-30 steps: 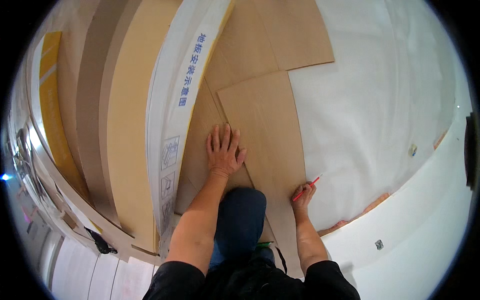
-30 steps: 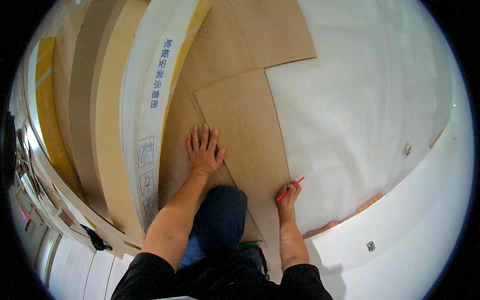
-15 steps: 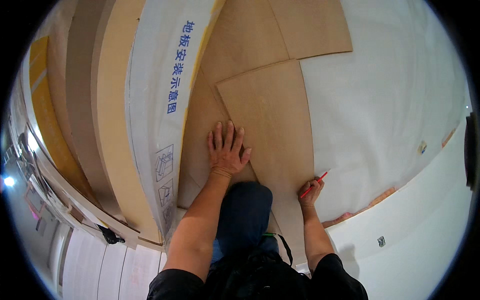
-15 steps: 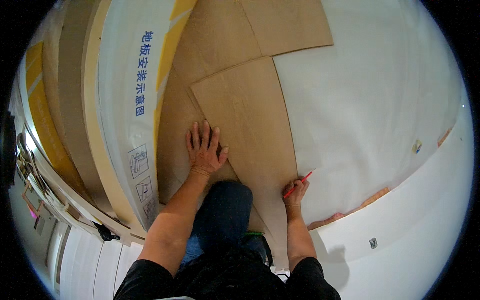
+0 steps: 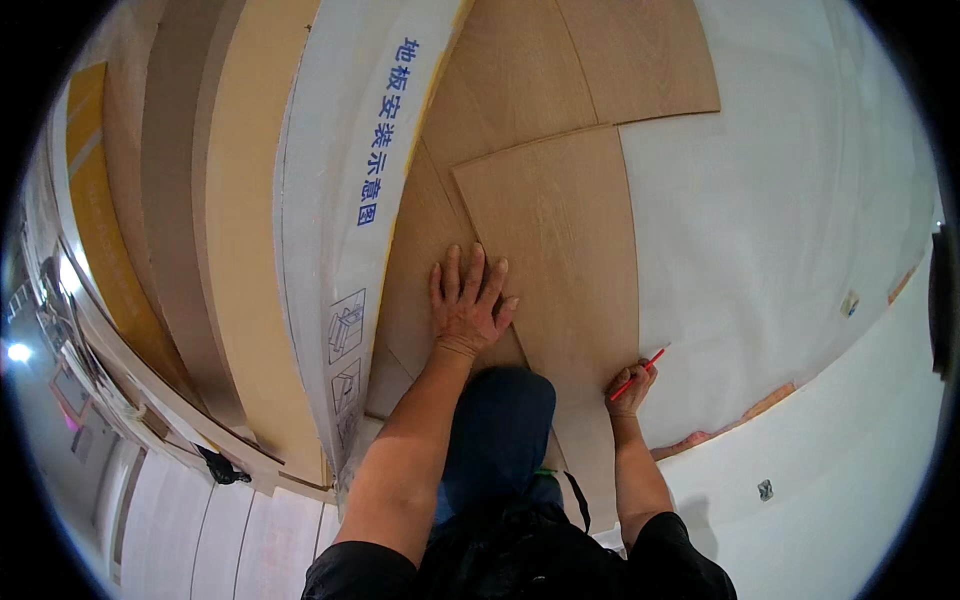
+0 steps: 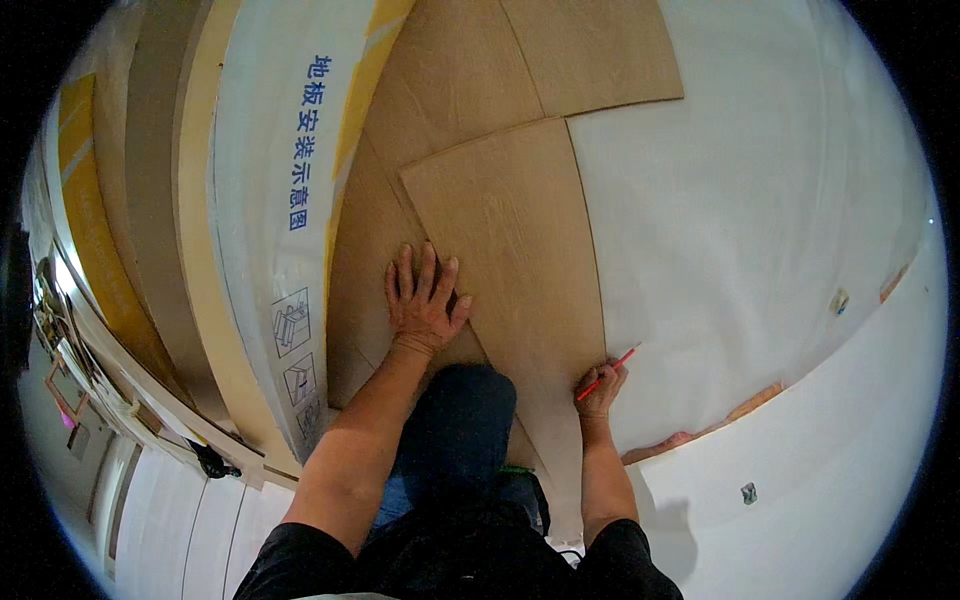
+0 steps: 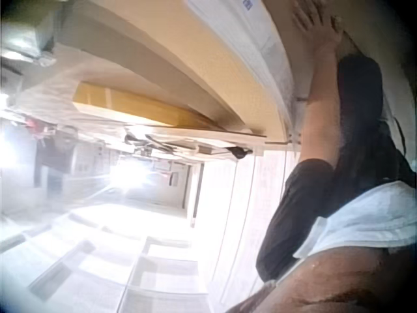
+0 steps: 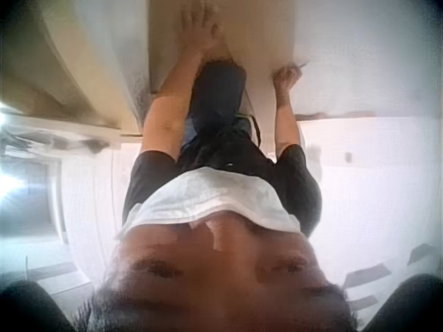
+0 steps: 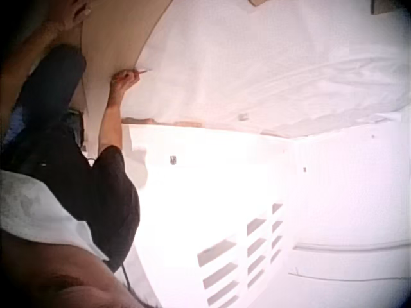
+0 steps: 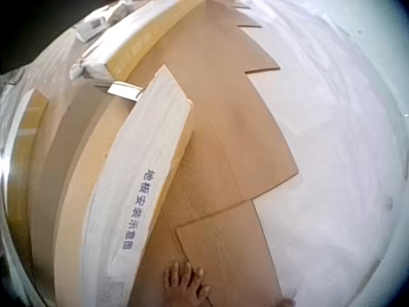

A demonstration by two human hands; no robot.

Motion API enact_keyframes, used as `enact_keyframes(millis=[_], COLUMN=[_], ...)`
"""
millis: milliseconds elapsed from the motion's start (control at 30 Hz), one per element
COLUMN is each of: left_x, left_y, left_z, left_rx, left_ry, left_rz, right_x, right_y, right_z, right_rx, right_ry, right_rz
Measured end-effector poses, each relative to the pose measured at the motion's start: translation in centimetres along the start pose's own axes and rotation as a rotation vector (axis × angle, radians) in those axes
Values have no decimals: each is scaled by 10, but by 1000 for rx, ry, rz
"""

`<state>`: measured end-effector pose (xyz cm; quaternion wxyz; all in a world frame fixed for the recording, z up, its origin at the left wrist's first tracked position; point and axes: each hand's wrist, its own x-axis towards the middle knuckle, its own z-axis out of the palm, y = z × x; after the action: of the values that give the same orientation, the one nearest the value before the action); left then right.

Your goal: The person measures, cuts, and fits laminate flooring boards onto a prepared floor surface. They use a pencil and square to mark a board, use a utility knife to trim foam underlayment, and use a hammer and a tapping block to seat the boards against the wall and each other.

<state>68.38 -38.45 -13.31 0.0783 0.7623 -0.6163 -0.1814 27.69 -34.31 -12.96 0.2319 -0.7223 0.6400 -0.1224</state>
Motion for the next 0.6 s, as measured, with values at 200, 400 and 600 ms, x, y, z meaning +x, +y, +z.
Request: enact_keyframes(millis=[200,400,600], left_x=[-6,-9,-6], left_y=[0,1,4], left_z=[-2,3,13], left_rx=[-8,5,162], left_ry=[-13,-16,61], left_rz=[-19,-25,37], right_x=[9,-1,1], right_y=[-15,-2,-20], right_z=[-9,-9,-24], right_rx=[-93,-88,-69], right_ry=[-37,-39,70], right_rz=[-80,-155,-14])
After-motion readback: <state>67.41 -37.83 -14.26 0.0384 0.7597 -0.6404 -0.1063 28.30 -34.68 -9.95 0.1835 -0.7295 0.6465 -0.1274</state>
